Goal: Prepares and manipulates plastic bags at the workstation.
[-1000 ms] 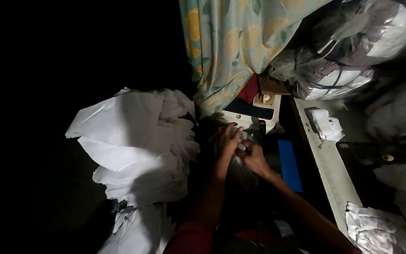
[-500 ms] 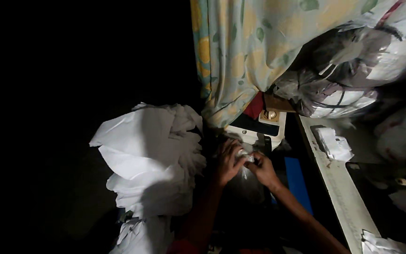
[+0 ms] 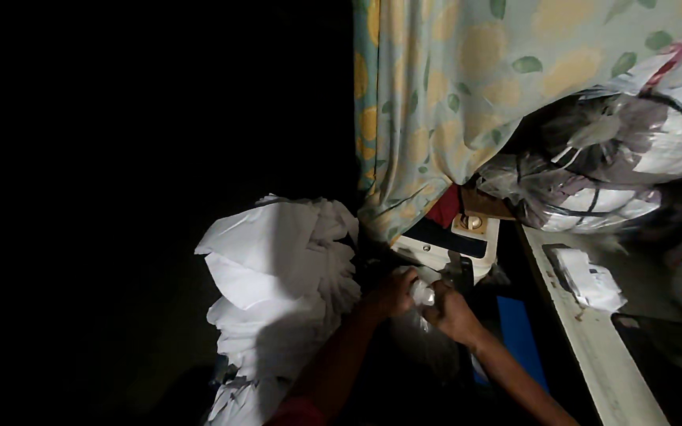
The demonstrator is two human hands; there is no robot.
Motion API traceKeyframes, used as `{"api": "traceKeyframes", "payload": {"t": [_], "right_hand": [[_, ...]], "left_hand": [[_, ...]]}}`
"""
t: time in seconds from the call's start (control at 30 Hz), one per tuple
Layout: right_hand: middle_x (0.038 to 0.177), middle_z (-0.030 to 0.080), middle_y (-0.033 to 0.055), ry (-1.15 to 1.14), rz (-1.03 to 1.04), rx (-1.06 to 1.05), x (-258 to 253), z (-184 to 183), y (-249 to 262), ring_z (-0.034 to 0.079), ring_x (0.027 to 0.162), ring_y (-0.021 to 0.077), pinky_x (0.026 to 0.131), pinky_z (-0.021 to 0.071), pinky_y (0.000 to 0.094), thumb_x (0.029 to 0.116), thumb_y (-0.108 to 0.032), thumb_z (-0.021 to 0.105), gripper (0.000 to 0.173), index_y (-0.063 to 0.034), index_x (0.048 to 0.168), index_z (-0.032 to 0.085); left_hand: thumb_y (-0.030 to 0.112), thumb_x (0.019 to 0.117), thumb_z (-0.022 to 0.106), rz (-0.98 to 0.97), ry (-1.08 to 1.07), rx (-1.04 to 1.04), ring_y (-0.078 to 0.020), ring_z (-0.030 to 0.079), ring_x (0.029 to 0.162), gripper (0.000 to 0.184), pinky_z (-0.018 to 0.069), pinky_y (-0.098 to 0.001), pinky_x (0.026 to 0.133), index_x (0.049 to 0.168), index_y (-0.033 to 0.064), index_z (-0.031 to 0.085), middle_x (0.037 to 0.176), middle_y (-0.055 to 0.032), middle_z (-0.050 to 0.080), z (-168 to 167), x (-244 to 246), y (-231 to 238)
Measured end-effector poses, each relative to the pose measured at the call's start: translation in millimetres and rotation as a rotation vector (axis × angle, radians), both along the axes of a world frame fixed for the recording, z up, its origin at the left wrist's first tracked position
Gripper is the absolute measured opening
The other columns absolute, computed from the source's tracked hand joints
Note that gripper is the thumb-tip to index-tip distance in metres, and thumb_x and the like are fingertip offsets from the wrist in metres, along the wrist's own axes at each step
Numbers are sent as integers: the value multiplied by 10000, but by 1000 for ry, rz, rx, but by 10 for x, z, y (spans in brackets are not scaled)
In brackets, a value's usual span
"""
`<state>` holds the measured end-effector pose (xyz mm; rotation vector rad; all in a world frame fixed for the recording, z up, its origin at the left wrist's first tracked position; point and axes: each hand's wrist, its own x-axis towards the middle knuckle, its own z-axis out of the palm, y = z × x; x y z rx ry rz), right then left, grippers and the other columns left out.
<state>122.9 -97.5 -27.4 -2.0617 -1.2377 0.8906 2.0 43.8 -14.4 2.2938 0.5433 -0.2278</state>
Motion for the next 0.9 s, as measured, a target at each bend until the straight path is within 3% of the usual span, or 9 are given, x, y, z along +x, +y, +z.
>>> {"api": "traceKeyframes", "payload": {"t": [0.1, 0.23, 0.3, 0.37, 0.43, 0.53, 0.67, 0.77, 0.9], "right_hand": [[1427, 512, 270, -194, 57, -212, -122, 200, 40, 564, 1283, 394, 1084, 469, 510, 921, -248, 742, 589, 76, 1370, 540], [1384, 560, 264, -306, 68, -181, -150, 256, 77, 507, 1336, 410, 1131, 377, 555, 886, -253, 763, 570, 88, 1310, 592], [1312, 617, 237, -327, 74, -135, -99, 196, 83, 527, 1302, 402, 1119, 377, 553, 864, -277, 781, 515, 64, 1229, 657], [1271, 647, 219, -340, 82, -137, -49, 135, 69, 552, 1278, 388, 1116, 388, 539, 889, -303, 759, 461, 46, 1182, 685], [1239, 667, 224, -329, 56, -150, -46, 87, 57, 581, 1256, 386, 1108, 409, 537, 926, -281, 711, 397, 48, 1150, 696], [1224, 667, 243, -291, -38, -177, -104, 80, 61, 617, 1208, 396, 1060, 459, 538, 957, -240, 656, 349, 54, 1142, 691], [1291, 646, 223, -228, -69, -284, -168, 155, 90, 637, 1186, 392, 1006, 493, 575, 991, -262, 627, 356, 14, 1211, 673], [1228, 660, 235, -161, -93, -249, -154, 111, 78, 648, 1142, 402, 985, 504, 572, 983, -271, 659, 345, 29, 1151, 681], [1145, 674, 242, -105, -100, -182, -120, 88, 81, 659, 1085, 395, 964, 508, 561, 983, -246, 659, 319, 51, 1094, 691]], "left_hand": [[72, 937, 675, -113, 105, 5, -439, 630, 1153, 479, 487, -620, 983, 1385, -6, 526, 1222, -284, 642, 180, 49, -27], [68, 946, 657, -138, 116, 41, -430, 655, 1081, 400, 509, -611, 933, 1323, -20, 553, 1151, -269, 659, 335, 72, -76], [102, 940, 668, -109, 90, 63, -421, 653, 1096, 407, 499, -623, 950, 1317, -7, 562, 1165, -253, 664, 302, 56, -82], [205, 920, 705, -25, 0, 148, -401, 589, 1206, 421, 398, -613, 1065, 1284, 19, 605, 1258, -223, 639, 244, 6, -159], [312, 896, 717, 153, -186, 249, -393, 444, 1392, 452, 279, -578, 1183, 1265, 56, 668, 1458, -203, 529, 155, -76, -335], [318, 977, 635, 475, -285, 238, -329, 508, 1348, 415, 395, -448, 1154, 1300, 57, 662, 1388, -189, 581, 131, -140, -671], [337, 1002, 634, 608, -276, -39, -295, 563, 1282, 494, 493, -404, 1063, 1384, 32, 564, 1433, -222, 520, -170, -143, -733], [295, 996, 657, 587, -336, -125, -293, 583, 1230, 465, 499, -401, 1044, 1362, 17, 583, 1377, -225, 554, -300, -118, -607], [207, 1053, 549, 533, -372, -78, -292, 557, 1283, 367, 460, -396, 1096, 1356, 8, 599, 1380, -224, 561, -392, -39, -592]]}}
